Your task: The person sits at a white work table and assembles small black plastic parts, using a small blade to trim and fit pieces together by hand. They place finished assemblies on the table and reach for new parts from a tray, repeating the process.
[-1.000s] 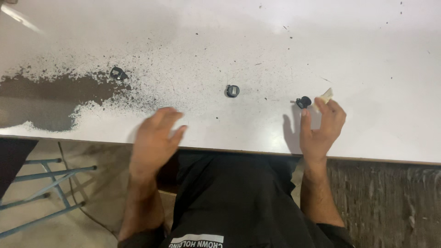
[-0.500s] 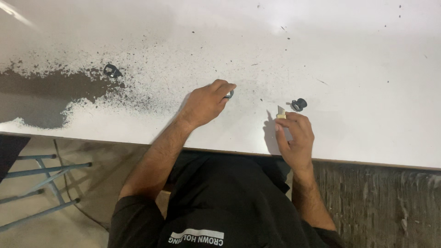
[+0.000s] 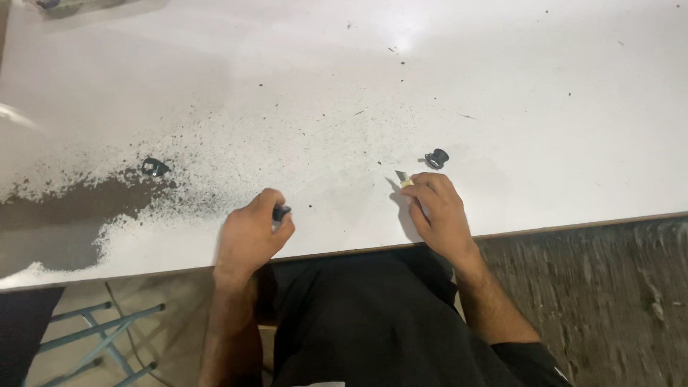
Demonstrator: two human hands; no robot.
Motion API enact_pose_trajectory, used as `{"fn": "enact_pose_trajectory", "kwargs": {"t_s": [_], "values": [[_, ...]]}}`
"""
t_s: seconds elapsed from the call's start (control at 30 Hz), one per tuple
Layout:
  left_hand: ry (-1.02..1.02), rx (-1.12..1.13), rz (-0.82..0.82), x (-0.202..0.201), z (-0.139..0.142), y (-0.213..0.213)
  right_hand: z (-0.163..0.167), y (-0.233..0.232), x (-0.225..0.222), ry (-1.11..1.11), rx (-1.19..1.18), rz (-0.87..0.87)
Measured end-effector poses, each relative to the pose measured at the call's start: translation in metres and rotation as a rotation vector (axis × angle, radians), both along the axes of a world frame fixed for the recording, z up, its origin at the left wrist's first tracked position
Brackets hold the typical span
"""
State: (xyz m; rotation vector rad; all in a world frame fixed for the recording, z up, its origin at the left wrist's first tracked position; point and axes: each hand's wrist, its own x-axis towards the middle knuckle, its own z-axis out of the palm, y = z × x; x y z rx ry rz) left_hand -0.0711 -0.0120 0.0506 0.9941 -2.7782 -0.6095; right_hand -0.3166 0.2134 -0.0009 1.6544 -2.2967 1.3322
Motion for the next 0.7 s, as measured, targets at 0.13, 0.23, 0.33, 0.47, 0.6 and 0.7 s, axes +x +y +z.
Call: {"fn": "enact_pose_trajectory", "kwargs": {"t_s": [0.13, 0.23, 0.33, 0.47, 0.6, 0.7], "values": [[0.096, -0.125, -0.07, 0.012, 0.01, 0.001, 0.0, -0.002, 0.0, -0.006, 0.041, 0.016], [0.081, -0.088, -0.207, -0.001, 0.004, 0.007, 0.002, -0.004, 0.003, -0.004, 0.052, 0.024], [0.093, -0.073, -0.363, -0.029, -0.015, 0.022, 0.003, -0.006, 0.002, 0.014, 0.058, 0.038], [0.323, -0.138, -0.426, -0.047, -0.036, 0.041, 0.003, -0.005, 0.001, 0.041, 0.074, 0.056], [0.362, -0.158, -0.36, -0.044, -0.042, 0.046, 0.0, -0.005, 0.001, 0.06, 0.087, 0.055], [0.41, -0.142, -0.336, -0.037, -0.044, 0.047, -0.001, -0.003, 0.004, -0.016, 0.058, 0.016]]}}
